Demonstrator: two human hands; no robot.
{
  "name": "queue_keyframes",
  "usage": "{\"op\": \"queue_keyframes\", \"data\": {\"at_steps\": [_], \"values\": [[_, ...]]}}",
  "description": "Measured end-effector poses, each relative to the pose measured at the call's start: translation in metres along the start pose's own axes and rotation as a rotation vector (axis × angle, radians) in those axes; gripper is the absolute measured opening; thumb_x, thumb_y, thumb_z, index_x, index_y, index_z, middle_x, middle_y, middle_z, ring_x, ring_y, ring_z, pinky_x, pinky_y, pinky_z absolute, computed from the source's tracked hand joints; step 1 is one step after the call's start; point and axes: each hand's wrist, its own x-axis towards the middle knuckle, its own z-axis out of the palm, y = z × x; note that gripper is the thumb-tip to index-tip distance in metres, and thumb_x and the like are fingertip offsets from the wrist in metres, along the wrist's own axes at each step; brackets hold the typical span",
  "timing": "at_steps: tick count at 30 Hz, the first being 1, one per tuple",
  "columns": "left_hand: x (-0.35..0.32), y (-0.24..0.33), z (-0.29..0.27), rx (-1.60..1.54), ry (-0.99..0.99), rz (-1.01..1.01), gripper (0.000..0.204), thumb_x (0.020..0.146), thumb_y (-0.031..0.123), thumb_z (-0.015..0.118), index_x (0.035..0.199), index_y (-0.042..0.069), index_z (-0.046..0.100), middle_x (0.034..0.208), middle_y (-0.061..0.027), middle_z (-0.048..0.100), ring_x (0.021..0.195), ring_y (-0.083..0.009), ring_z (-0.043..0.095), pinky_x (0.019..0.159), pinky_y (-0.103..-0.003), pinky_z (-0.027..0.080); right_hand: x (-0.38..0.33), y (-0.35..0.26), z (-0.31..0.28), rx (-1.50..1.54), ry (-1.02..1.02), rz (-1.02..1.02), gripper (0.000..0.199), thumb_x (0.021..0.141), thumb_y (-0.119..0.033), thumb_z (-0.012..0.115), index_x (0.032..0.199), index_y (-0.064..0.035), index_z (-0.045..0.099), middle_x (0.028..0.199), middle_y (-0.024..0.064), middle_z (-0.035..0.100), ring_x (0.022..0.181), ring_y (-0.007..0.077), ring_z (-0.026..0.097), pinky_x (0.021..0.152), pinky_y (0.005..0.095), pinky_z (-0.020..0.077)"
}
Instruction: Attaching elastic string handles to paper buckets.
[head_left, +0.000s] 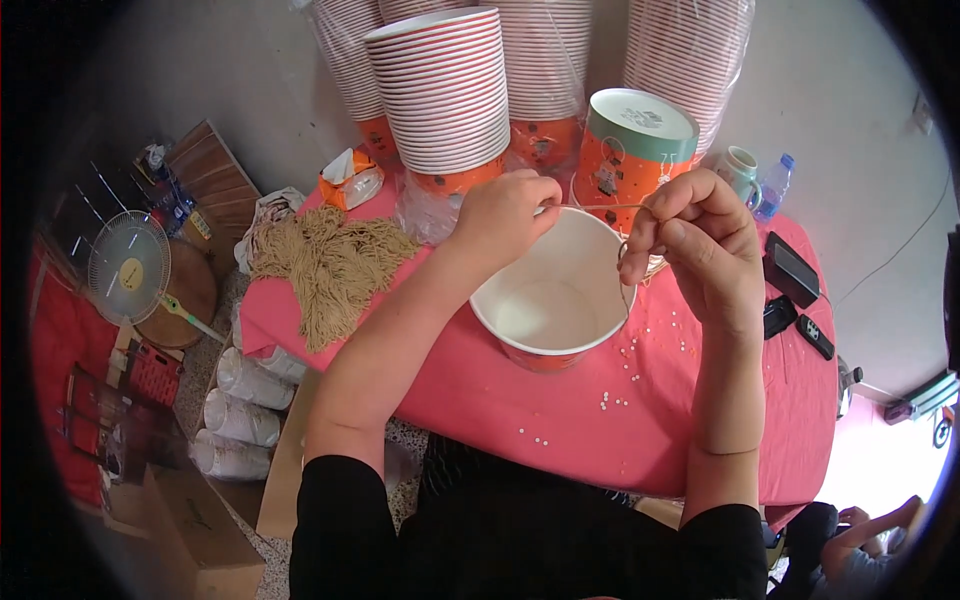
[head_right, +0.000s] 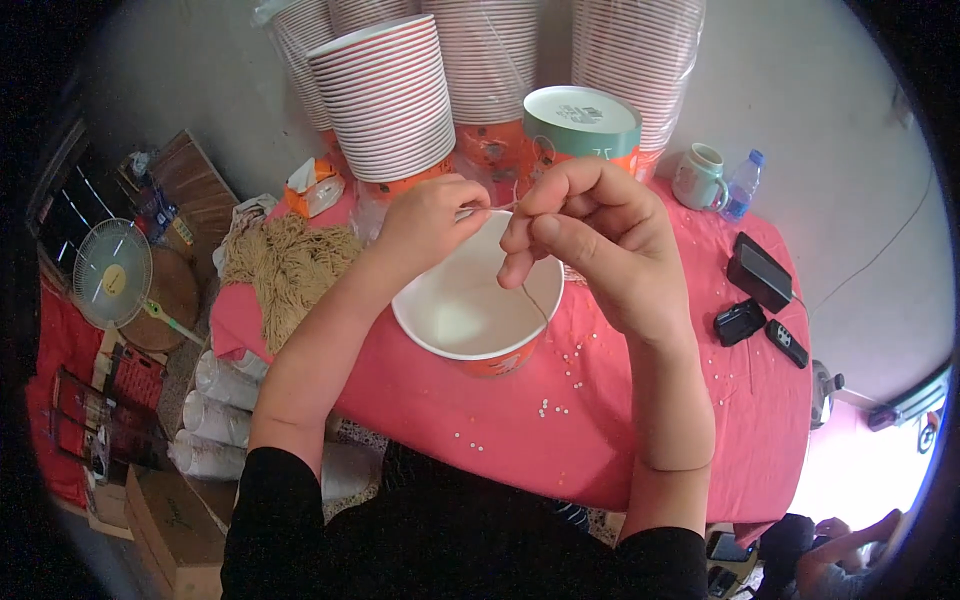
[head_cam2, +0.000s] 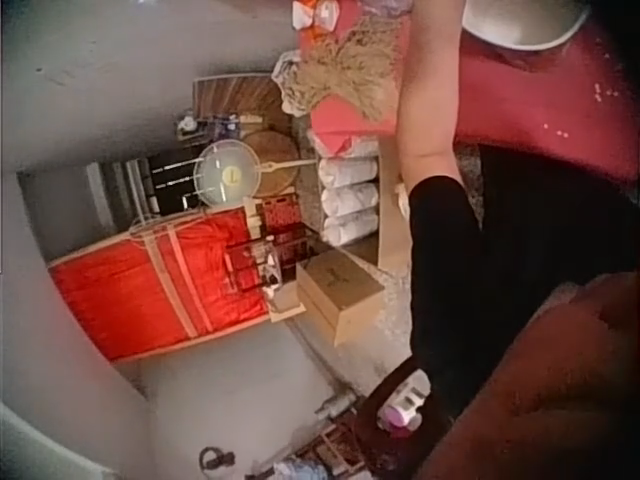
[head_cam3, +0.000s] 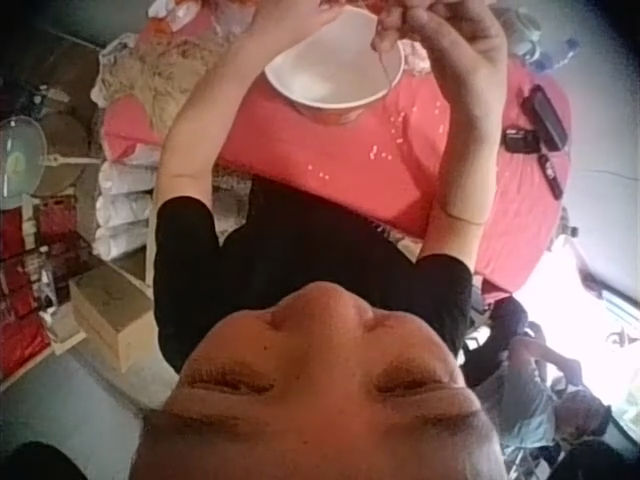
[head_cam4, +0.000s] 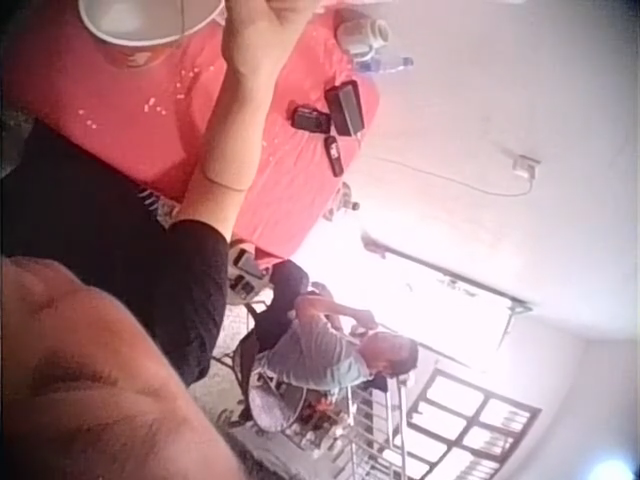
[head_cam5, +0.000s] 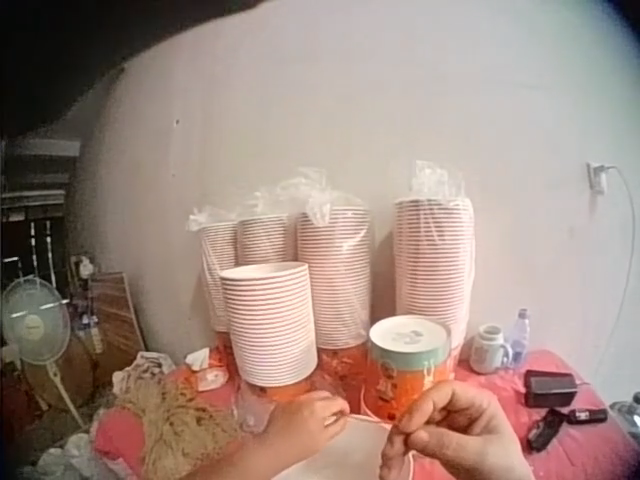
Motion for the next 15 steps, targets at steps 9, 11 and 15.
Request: {"op": "queue_keyframes", "data": {"at_steps": [9,11,15], "values": [[-0.0005,-0.0079,0.0072,0.014,0.043,-0.012,0.007,0.079,0.013,0.063,0.078,0.007,0.063,0.075,-0.0075,0.063,0.072,-0.0277,0.064,0.061,-0.042,0.049,0.0002,-0.0009,0.0013,0.008,-0.002,-0.003,0.009,0.092,0.004,0.055,0.101,0.0031,0.056,0.087,0.0152,0.066,0.073,0.0236,0.067,0.067,0.0341,0.057],[0.0001,-0.0088,0.0096,0.026,0.031,-0.025,0.006,0.079,0.013,0.063,0.078,0.007,0.063,0.076,-0.0076,0.063,0.072,-0.0277,0.064,0.061,-0.042,0.049,-0.0009,-0.0009,0.0015,0.012,0.007,0.0,0.009,0.092,0.004,0.056,0.101,0.0029,0.056,0.087,0.0151,0.066,0.072,0.0232,0.067,0.067,0.0339,0.0567],[0.002,-0.0071,0.0057,0.039,-0.061,-0.097,0.012,0.082,0.016,0.064,0.087,0.006,0.067,0.083,-0.0112,0.067,0.079,-0.0309,0.066,0.069,-0.042,0.05,-0.0022,0.0016,0.0022,-0.012,0.013,-0.024,0.009,0.091,0.004,0.056,0.1,0.0025,0.055,0.086,0.0153,0.066,0.071,0.0224,0.066,0.067,0.033,0.0559]]}}
